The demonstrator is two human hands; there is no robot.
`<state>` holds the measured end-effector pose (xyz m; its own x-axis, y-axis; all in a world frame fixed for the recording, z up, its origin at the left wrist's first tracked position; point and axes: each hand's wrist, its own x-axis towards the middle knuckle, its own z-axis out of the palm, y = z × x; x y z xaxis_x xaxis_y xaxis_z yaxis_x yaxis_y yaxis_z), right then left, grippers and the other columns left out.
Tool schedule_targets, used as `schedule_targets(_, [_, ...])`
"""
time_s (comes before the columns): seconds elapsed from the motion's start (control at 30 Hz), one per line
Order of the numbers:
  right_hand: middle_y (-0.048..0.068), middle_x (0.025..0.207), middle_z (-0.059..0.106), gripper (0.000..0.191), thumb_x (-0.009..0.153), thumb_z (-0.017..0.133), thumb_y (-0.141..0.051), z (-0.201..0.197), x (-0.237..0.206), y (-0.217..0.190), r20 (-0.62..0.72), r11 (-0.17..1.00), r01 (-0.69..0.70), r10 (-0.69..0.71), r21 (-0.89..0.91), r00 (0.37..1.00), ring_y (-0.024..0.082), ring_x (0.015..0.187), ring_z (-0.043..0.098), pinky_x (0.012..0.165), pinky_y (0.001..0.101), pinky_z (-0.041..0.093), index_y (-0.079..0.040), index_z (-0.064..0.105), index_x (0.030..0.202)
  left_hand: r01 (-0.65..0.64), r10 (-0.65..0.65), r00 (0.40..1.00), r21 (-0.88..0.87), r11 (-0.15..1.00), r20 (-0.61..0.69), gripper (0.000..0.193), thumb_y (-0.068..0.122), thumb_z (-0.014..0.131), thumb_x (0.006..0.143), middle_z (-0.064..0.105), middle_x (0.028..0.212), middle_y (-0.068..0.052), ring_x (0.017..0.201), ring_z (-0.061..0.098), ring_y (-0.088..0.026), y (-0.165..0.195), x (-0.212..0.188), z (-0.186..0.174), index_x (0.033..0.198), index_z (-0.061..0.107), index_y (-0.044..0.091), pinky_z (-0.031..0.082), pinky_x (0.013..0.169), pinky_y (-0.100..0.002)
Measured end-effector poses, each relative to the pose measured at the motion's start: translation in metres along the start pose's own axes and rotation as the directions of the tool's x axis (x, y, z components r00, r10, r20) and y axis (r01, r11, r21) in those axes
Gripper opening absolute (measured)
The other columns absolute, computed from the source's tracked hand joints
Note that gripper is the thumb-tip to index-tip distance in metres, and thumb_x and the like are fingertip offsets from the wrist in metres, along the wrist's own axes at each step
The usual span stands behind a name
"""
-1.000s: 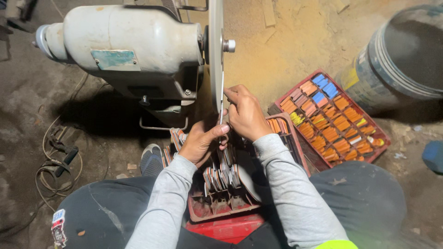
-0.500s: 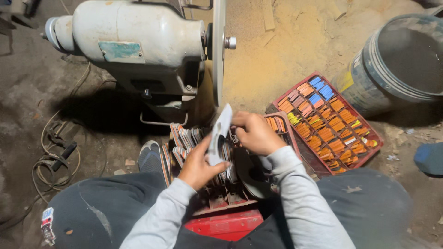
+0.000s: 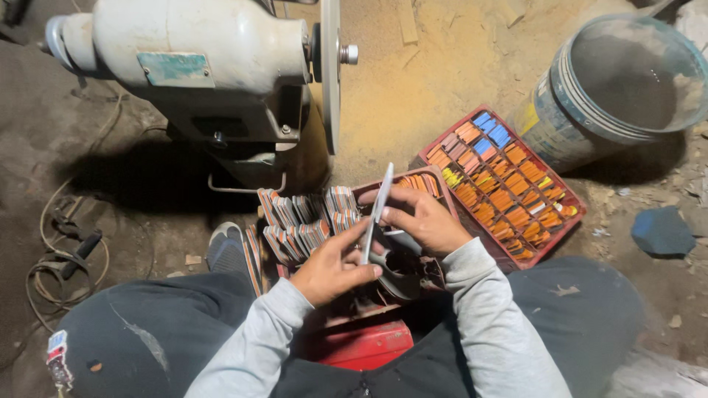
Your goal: The person sits on the floor in front of a disc sanding machine and sands shoe components one at a time. They pick a piece from a tray, press its edge against the rotating sanding disc, turn the piece to smooth different edges, and place it back before selecting the next piece.
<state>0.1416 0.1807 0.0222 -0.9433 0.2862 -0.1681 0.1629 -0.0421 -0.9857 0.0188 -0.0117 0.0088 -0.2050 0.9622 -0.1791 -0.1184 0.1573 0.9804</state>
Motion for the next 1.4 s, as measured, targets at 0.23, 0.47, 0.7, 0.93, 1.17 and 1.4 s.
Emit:
schedule_targets(0.23, [0.008, 0.099, 0.074, 0.021, 0.095, 0.065, -0.013, -0.046, -0.018, 0.009, -0.13, 0.939, -0.115, 0.076, -0.325, 0.989, 0.015, 0.096, 0.067, 0.088, 0.0319, 0.054, -0.001, 0.07, 0.112, 0.019, -0.002, 0.999, 0.439, 0.898, -0.039, 0.063, 0.034, 0.073, 0.086, 0.071, 0.123, -0.017, 0.111, 0.071, -0.027, -0.006, -0.001, -0.008, 0.139, 0.059, 0.003, 0.053, 0.096, -0.035])
schedule_targets(0.47, [0.013, 0.098, 0.078, 0.019, 0.086, 0.071, -0.013, -0.067, -0.013, 0.059, -0.166, 0.624, -0.333, 0.312, -0.707, 0.936, 0.027, 0.093, 0.073, 0.085, 0.0376, 0.055, -0.01, 0.077, 0.104, -0.016, 0.085, 0.993, 0.613, 0.79, -0.083, 0.06, 0.037, 0.074, 0.088, 0.07, 0.119, -0.021, 0.113, 0.066, -0.037, -0.018, 0.005, -0.015, 0.133, 0.06, -0.001, 0.05, 0.098, -0.042])
schedule_targets(0.7, [0.012, 0.097, 0.08, 0.02, 0.081, 0.074, -0.012, -0.059, -0.007, 0.089, -0.205, 0.634, -0.401, 0.361, -0.661, 0.91, 0.026, 0.094, 0.076, 0.088, 0.0348, 0.056, -0.014, 0.081, 0.1, 0.001, 0.043, 0.998, 0.654, 0.757, -0.051, 0.058, 0.035, 0.073, 0.088, 0.07, 0.112, -0.021, 0.109, 0.066, -0.039, -0.02, 0.002, -0.012, 0.132, 0.061, -0.001, 0.051, 0.095, -0.044])
schedule_targets(0.93, [0.015, 0.1, 0.078, 0.024, 0.078, 0.076, -0.012, -0.054, -0.006, 0.095, -0.243, 0.582, -0.338, 0.237, -0.74, 0.941, 0.03, 0.097, 0.075, 0.091, 0.0371, 0.057, -0.007, 0.08, 0.101, 0.019, 0.028, 0.998, 0.641, 0.768, -0.064, 0.059, 0.035, 0.072, 0.088, 0.069, 0.111, -0.022, 0.108, 0.066, -0.039, -0.017, 0.0, -0.015, 0.134, 0.059, -0.001, 0.051, 0.094, -0.044])
schedule_targets(1.17, [0.021, 0.091, 0.068, 0.027, 0.075, 0.079, -0.022, 0.003, -0.014, 0.087, -0.059, 0.389, -0.071, 0.041, -0.918, 0.997, 0.041, 0.091, 0.067, 0.083, 0.0479, 0.055, 0.0, 0.07, 0.09, -0.052, 0.137, 0.988, 0.667, 0.743, -0.077, 0.056, 0.033, 0.073, 0.09, 0.069, 0.117, -0.023, 0.112, 0.064, -0.04, -0.014, 0.0, -0.024, 0.131, 0.06, -0.002, 0.05, 0.097, -0.044])
schedule_targets(1.4, [0.022, 0.089, 0.065, 0.014, 0.08, 0.067, -0.013, 0.061, -0.033, 0.098, -0.048, 0.22, -0.034, -0.06, -0.975, 0.997, 0.037, 0.079, 0.069, 0.066, 0.045, 0.058, -0.002, 0.064, 0.087, -0.003, 0.111, 0.987, 0.688, 0.725, -0.113, 0.059, 0.034, 0.074, 0.087, 0.069, 0.114, -0.023, 0.111, 0.064, -0.041, -0.008, -0.001, -0.027, 0.132, 0.06, -0.001, 0.05, 0.097, -0.044])
